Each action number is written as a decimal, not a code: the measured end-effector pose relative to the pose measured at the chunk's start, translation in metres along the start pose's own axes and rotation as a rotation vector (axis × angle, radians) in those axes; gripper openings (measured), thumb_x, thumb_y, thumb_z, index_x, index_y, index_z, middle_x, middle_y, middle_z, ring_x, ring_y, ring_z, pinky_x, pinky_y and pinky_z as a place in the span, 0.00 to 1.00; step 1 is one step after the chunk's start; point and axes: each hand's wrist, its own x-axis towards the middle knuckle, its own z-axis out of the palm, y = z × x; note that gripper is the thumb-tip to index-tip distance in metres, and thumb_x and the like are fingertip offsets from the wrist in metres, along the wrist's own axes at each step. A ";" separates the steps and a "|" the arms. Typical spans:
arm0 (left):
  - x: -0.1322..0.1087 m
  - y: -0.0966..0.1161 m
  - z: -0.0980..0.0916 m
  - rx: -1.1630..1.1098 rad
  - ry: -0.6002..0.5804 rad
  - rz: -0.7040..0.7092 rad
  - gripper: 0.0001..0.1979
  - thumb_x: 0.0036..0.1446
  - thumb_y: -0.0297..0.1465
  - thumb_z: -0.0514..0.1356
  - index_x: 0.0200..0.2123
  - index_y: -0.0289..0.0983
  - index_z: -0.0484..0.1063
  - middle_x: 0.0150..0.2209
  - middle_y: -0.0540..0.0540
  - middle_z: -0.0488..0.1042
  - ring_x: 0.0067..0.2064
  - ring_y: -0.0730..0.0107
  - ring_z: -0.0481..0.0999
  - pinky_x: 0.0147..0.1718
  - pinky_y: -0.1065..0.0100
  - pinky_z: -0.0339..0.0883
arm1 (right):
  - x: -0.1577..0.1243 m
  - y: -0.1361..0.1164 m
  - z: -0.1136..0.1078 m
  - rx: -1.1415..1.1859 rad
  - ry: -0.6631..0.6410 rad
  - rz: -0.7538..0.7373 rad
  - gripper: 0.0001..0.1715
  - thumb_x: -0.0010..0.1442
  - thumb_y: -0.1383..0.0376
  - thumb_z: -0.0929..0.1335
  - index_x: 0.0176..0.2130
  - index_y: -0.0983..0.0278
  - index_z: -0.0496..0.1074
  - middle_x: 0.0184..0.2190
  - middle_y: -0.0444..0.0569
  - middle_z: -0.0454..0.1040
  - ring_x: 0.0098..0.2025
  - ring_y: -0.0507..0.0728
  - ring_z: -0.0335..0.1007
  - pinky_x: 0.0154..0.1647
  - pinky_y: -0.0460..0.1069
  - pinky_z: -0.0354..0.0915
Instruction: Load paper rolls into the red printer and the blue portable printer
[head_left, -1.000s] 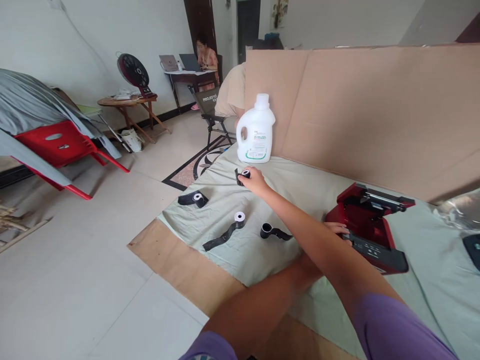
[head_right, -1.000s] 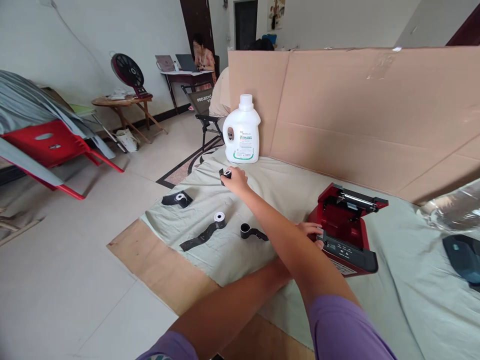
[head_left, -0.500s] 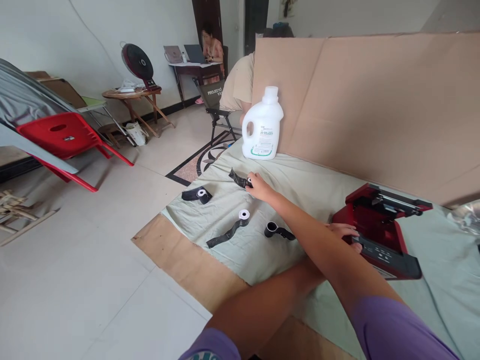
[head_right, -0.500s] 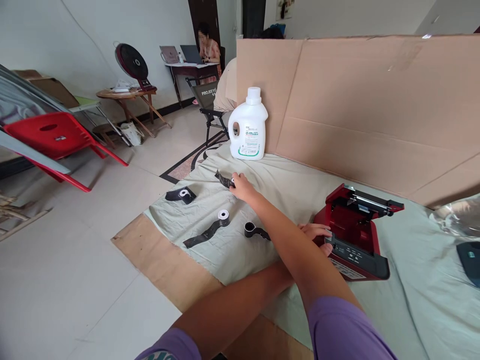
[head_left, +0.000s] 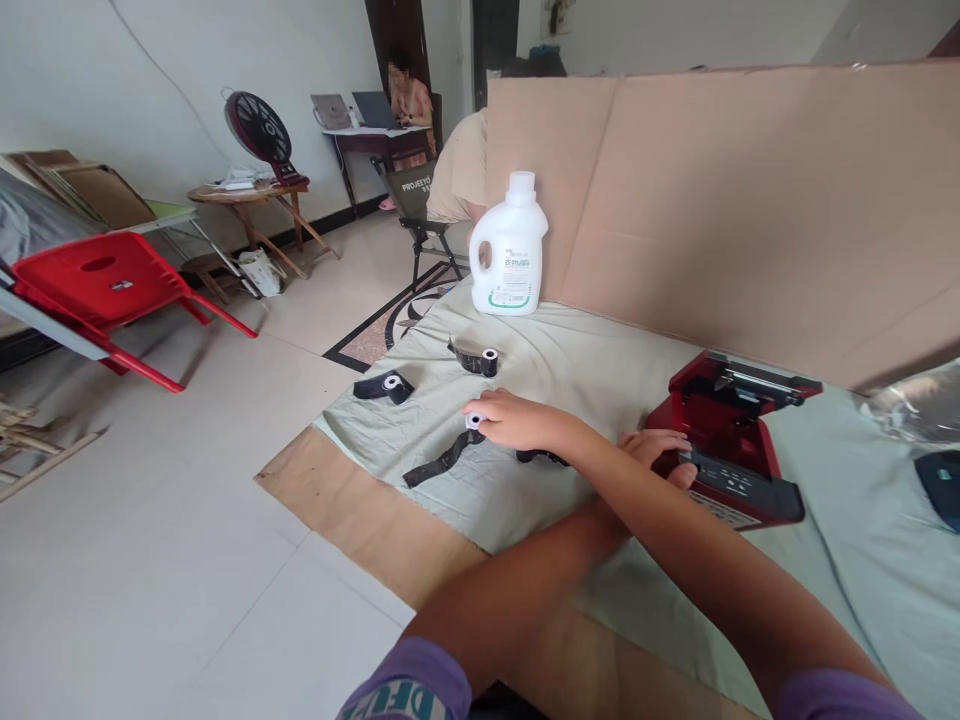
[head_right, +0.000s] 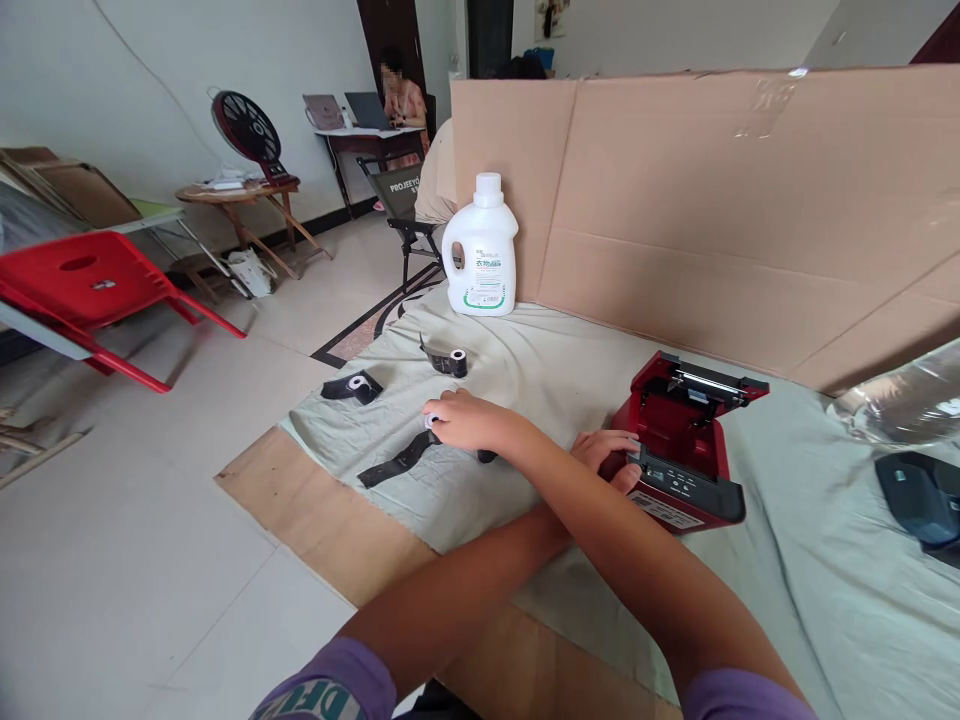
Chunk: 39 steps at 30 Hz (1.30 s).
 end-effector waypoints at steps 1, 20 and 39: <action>0.000 0.002 -0.001 0.002 -0.012 -0.005 0.08 0.58 0.31 0.61 0.42 0.42 0.72 0.49 0.40 0.78 0.53 0.53 0.77 0.55 0.51 0.65 | -0.004 0.002 0.004 -0.019 0.005 -0.011 0.14 0.59 0.72 0.63 0.43 0.60 0.72 0.44 0.51 0.74 0.51 0.61 0.66 0.42 0.48 0.61; -0.005 -0.002 -0.002 0.142 -0.074 -0.067 0.11 0.60 0.35 0.59 0.45 0.41 0.74 0.52 0.44 0.77 0.51 0.59 0.75 0.54 0.57 0.67 | 0.008 0.026 0.032 -0.129 0.215 0.013 0.16 0.58 0.67 0.69 0.48 0.59 0.72 0.43 0.49 0.78 0.44 0.59 0.72 0.35 0.46 0.56; -0.005 -0.002 -0.003 0.117 -0.069 -0.044 0.11 0.62 0.35 0.57 0.46 0.42 0.73 0.54 0.45 0.77 0.55 0.60 0.74 0.57 0.55 0.64 | -0.071 0.036 0.040 -0.324 0.308 0.095 0.12 0.59 0.65 0.69 0.45 0.59 0.71 0.42 0.52 0.77 0.44 0.62 0.71 0.39 0.50 0.56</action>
